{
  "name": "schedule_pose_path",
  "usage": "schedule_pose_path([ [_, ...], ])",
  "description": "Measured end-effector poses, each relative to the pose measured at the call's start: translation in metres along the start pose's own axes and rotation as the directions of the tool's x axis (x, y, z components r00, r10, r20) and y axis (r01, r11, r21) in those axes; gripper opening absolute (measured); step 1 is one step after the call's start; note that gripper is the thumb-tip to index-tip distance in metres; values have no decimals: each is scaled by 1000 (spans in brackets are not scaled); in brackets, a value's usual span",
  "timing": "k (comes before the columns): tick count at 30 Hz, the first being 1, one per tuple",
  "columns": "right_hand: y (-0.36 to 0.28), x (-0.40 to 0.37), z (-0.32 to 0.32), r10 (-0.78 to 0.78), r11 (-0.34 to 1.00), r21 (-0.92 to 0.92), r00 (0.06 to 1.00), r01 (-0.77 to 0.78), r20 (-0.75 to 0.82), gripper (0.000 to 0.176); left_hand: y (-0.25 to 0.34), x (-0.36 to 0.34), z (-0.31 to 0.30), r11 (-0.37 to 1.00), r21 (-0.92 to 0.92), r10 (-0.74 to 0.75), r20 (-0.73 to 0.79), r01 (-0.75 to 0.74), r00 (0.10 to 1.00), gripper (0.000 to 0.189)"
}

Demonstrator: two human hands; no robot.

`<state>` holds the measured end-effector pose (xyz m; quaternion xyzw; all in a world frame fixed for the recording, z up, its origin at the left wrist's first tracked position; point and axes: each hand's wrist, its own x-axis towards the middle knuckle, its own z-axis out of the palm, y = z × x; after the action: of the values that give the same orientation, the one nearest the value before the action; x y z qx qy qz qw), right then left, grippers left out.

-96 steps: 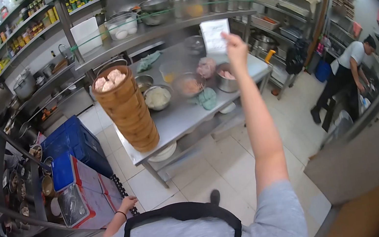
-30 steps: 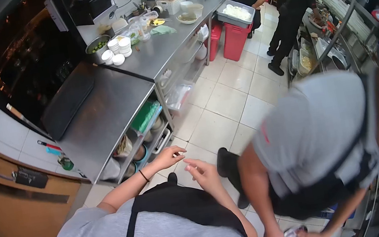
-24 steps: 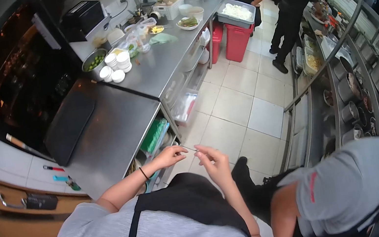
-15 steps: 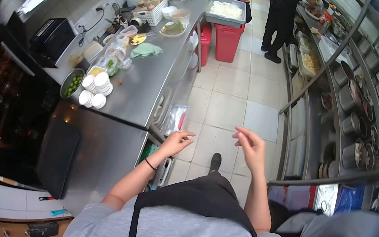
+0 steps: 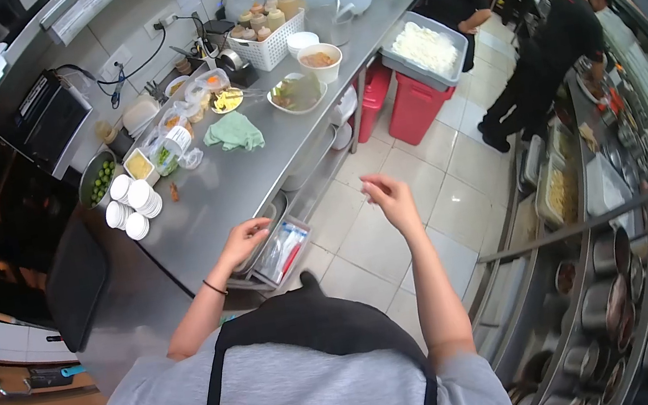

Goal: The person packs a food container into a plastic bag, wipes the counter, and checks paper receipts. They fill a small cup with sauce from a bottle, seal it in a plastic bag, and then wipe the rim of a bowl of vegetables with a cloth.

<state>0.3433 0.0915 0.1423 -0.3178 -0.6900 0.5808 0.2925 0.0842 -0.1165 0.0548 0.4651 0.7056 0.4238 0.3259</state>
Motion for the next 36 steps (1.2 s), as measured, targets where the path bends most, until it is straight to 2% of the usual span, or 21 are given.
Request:
schedule_pose_path([
  [3, 14, 113, 6, -126, 968, -215, 992, 129, 30, 21, -29, 38, -12, 975, -137, -183, -67, 172, 981, 27],
  [6, 21, 192, 15, -213, 901, -385, 977, 199, 5, 19, -56, 89, -19, 953, -214, -244, -133, 213, 961, 25],
  [7, 20, 217, 18, -267, 852, -472, 963, 227, -19, 19, -36, 102, -22, 908, -332, -302, -100, 255, 948, 25],
  [8, 21, 238, 19, -268, 848, -471, 963, 242, 11, 19, -32, 122, -19, 901, -348, -315, -120, 258, 941, 25],
  [12, 45, 317, 9, -277, 784, -580, 961, 219, -12, 20, -21, 193, 0, 631, -696, -336, 152, 343, 929, 38],
  [14, 73, 364, -5, -238, 794, -580, 971, 182, -22, 24, -24, 228, 17, 389, -856, -309, 227, 341, 924, 47],
  [15, 82, 384, -11, -258, 805, -559, 966, 199, -28, 26, -16, 241, 24, 333, -879, -323, 233, 340, 917, 49],
  [16, 94, 408, -16, -221, 773, -621, 972, 125, -79, 28, -7, 256, 28, 278, -901, -331, 236, 334, 913, 52],
  [18, 119, 452, -24, -307, 710, -691, 943, 138, -127, 39, -6, 289, 38, 183, -944, -400, 185, 276, 898, 52],
  [20, 113, 475, -21, -61, 802, -598, 995, 5, -74, 42, -3, 311, 38, 135, -978, -397, 94, 160, 913, 48],
  [22, 135, 508, -20, 139, 855, -513, 987, -78, 82, 44, 2, 327, 39, 108, -993, -397, -2, 44, 918, 44],
  [23, 140, 520, -18, 183, 875, -475, 973, -96, 139, 36, 2, 335, 40, 34, -998, -437, 25, 44, 899, 39],
  [24, 146, 528, -19, 191, 876, -475, 965, -85, 179, 36, 2, 340, 45, -45, -998, -473, 59, 43, 879, 35],
  [26, 155, 542, -23, 188, 970, -202, 943, -134, 276, 25, 11, 348, 48, -56, -998, -539, 18, -14, 842, 32],
  [28, 161, 555, -34, 147, 981, -170, 941, -98, 306, 20, 14, 356, 49, -51, -992, -537, -70, -115, 841, 34],
  [30, 157, 566, -56, 101, 952, -305, 924, 18, 369, 21, 12, 361, 46, -36, -986, -562, -116, -164, 819, 34],
  [32, 144, 569, -80, -37, 877, -419, 905, 233, 424, 20, 12, 360, 50, -26, -979, -584, -151, -204, 798, 35],
  [34, 101, 558, -97, -20, 847, -458, 878, 269, 478, 19, 19, 355, 50, 27, -943, -681, -260, -331, 685, 41],
  [35, 82, 552, -102, 26, 872, -437, 870, 221, 492, 18, 26, 349, 50, 27, -940, -689, -264, -341, 675, 41],
  [36, 65, 547, -103, 71, 893, -416, 860, 172, 506, 18, 35, 339, 49, 98, -946, -718, -282, -308, 637, 42],
])
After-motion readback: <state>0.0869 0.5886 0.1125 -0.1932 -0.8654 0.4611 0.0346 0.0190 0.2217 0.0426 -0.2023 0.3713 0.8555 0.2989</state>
